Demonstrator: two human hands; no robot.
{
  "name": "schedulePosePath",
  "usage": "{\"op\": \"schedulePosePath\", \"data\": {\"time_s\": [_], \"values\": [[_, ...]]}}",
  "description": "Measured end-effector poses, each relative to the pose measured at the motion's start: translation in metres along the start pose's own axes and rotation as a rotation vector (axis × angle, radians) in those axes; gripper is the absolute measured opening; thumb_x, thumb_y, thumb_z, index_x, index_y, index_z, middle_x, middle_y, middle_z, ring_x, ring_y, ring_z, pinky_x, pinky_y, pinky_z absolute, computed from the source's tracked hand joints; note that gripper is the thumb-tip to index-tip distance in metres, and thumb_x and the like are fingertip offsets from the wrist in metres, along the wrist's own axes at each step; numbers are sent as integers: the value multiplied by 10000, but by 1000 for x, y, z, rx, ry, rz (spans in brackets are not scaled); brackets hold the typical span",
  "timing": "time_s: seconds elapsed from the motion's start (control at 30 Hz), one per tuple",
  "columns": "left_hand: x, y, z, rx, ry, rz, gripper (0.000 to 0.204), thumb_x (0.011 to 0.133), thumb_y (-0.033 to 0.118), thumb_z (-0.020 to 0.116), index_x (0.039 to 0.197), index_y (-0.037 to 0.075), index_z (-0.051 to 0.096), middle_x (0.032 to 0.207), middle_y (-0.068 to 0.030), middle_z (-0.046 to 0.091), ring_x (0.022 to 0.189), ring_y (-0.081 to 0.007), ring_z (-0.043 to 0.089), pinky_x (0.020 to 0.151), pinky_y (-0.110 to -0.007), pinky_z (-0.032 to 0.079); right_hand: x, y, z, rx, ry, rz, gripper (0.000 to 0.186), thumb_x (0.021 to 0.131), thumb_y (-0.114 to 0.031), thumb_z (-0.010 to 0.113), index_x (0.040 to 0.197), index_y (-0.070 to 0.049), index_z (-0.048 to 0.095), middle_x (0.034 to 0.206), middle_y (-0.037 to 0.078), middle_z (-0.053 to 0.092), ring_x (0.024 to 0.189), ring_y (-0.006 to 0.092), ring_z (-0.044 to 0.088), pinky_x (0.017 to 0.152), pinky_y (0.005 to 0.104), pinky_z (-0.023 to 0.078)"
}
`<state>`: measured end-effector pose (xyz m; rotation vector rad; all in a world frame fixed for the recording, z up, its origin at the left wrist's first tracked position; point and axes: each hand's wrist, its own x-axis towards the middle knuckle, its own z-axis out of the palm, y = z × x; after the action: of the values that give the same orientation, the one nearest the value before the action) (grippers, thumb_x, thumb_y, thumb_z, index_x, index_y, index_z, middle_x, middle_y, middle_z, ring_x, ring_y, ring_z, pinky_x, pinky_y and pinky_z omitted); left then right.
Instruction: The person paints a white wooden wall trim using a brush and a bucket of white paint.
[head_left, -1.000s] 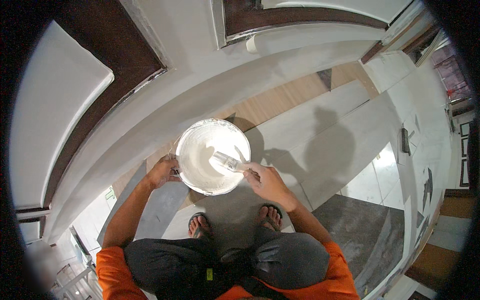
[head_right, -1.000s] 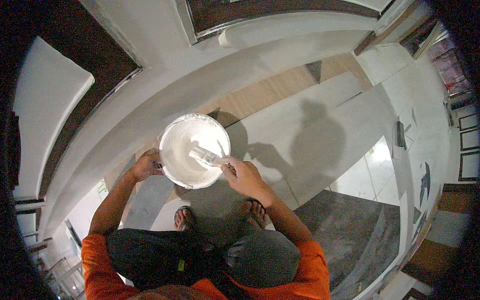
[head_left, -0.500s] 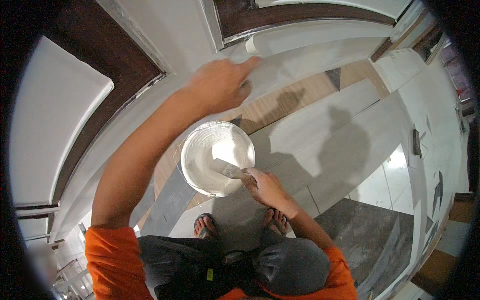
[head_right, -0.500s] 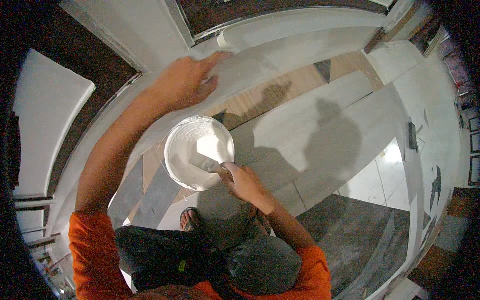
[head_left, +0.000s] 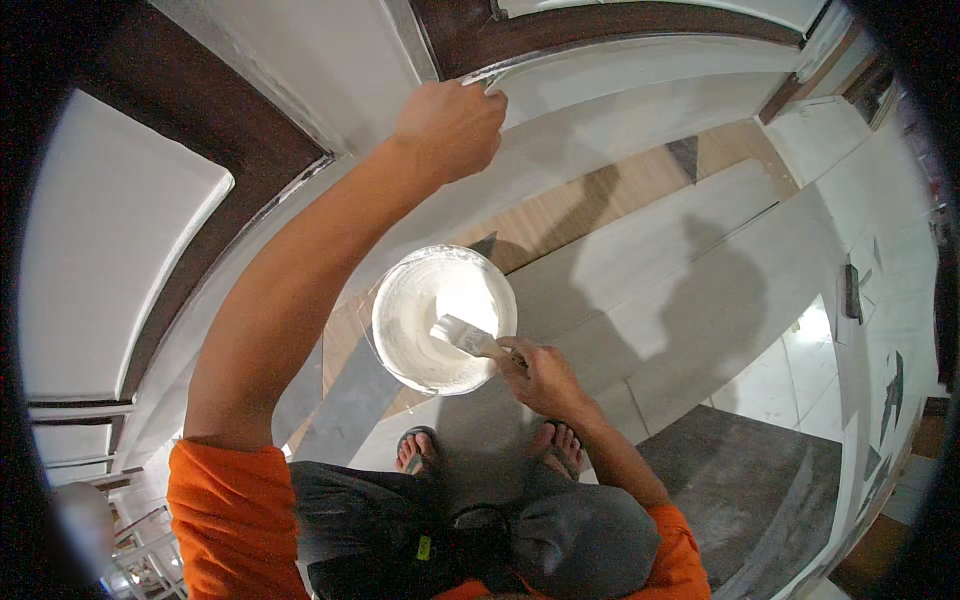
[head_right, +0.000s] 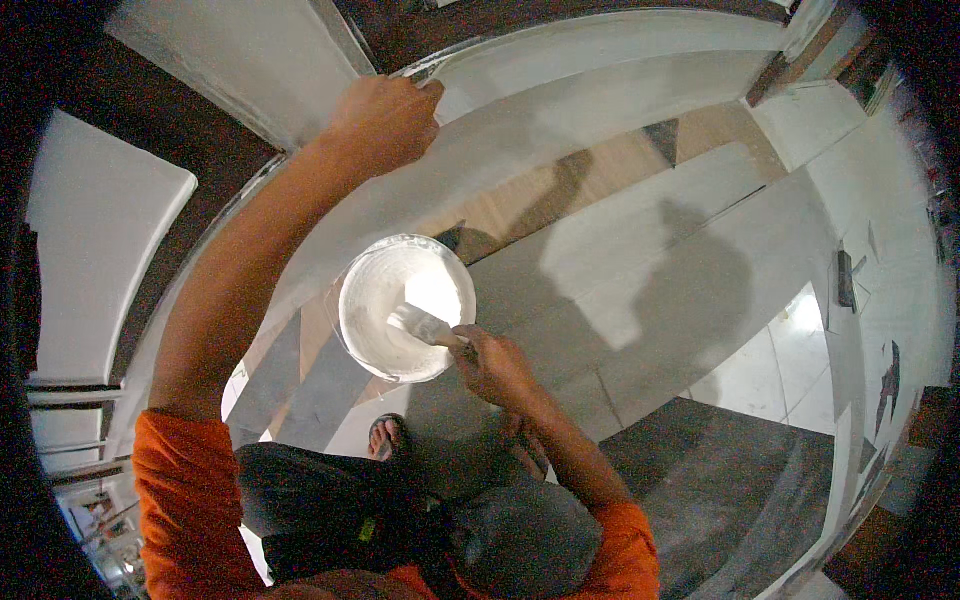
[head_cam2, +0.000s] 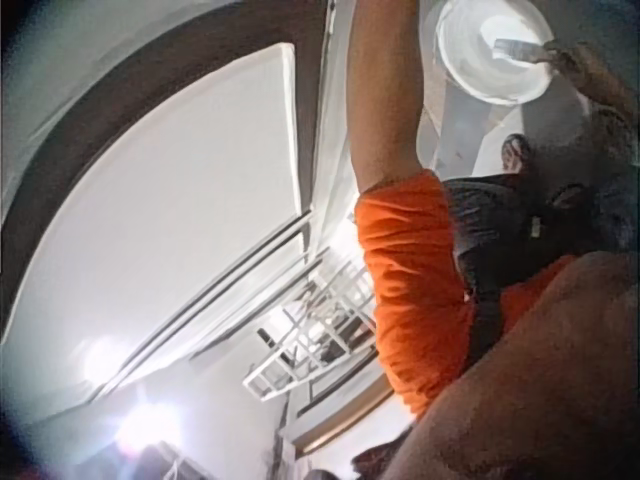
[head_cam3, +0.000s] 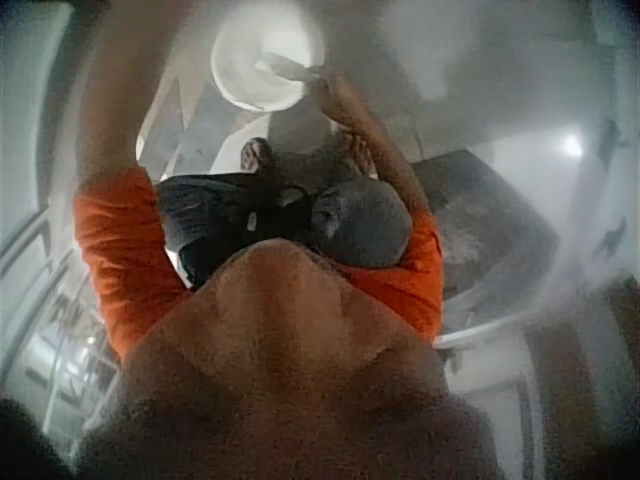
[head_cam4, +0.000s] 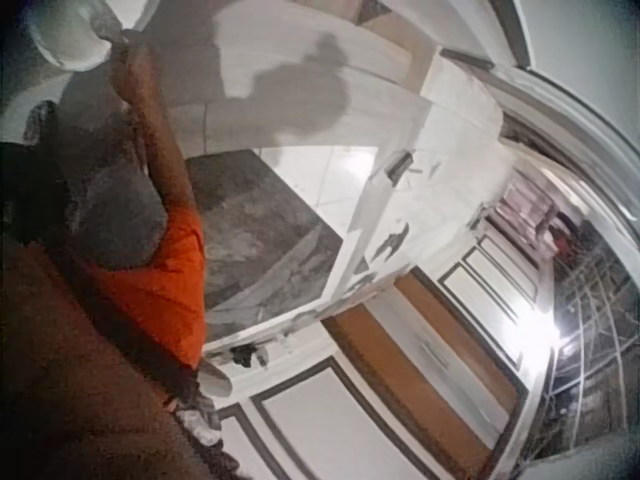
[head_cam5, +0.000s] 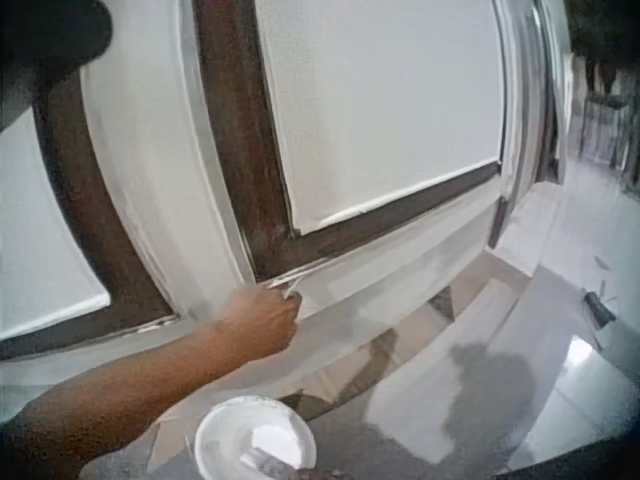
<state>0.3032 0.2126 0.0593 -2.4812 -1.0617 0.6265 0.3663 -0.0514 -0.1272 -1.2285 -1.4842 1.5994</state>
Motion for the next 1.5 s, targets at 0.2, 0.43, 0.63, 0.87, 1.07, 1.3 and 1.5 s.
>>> {"op": "schedulePosePath", "data": {"time_s": [0.2, 0.43, 0.63, 0.87, 1.07, 1.3, 1.5], "values": [[-19, -6, 6, 0, 30, -62, 277, 944, 299, 546, 1073, 66, 623, 719, -175, 693, 659, -381, 693, 648, -516, 563, -6, 2, -2, 48, 43, -36, 391, 970, -260, 594, 1219, 41, 613, 879, 259, 700, 800, 360, 718, 720, 433, 546], [-33, -16, 19, -206, 161, -159, 271, 957, 349, 555, 1077, 139, 679, 742, -222, 677, 699, -429, 671, 681, -540, 542, -12, -1, -6, 23, 32, -71, 395, 975, -278, 590, 1212, 37, 618, 885, 266, 690, 806, 365, 715, 705, 438, 541], [-43, -20, 18, -364, 191, -321, 351, 960, 389, 555, 997, 75, 709, 798, -244, 686, 743, -446, 665, 727, -529, 542, -9, 4, 1, 8, 35, -109, 414, 984, -288, 583, 1217, 53, 610, 921, 261, 700, 849, 362, 719, 738, 427, 546], [-43, -25, 19, -280, 212, -483, 431, 939, 459, 587, 835, 69, 740, 739, -236, 679, 724, -422, 677, 677, -522, 544, -3, 3, 9, 6, 37, -109, 379, 965, -248, 608, 1213, 38, 615, 956, 270, 697, 878, 379, 713, 754, 418, 545], [-46, -31, 21, -175, 253, -492, 477, 931, 487, 594, 796, 49, 726, 712, -238, 669, 720, -423, 679, 646, -532, 545, 0, 0, 13, -5, 21, -58, 352, 961, -243, 613, 1201, 14, 621, 954, 264, 694, 884, 396, 704, 753, 428, 544], [-45, -31, 12, -124, 211, -411, 429, 925, 444, 606, 801, 51, 723, 747, -221, 685, 732, -394, 687, 684, -516, 554, 1, -1, 11, 11, 30, -45, 356, 961, -257, 613, 1207, 0, 620, 945, 259, 695, 876, 396, 704, 751, 442, 542], [-50, -28, 22, -213, 233, -450, 519, 886, 522, 627, 719, 36, 705, 680, -213, 670, 647, -402, 673, 637, -497, 545, 1, 11, 12, -23, 66, -96, 358, 962, -273, 608, 1197, -4, 625, 925, 256, 693, 856, 395, 704, 738, 433, 538]]}}
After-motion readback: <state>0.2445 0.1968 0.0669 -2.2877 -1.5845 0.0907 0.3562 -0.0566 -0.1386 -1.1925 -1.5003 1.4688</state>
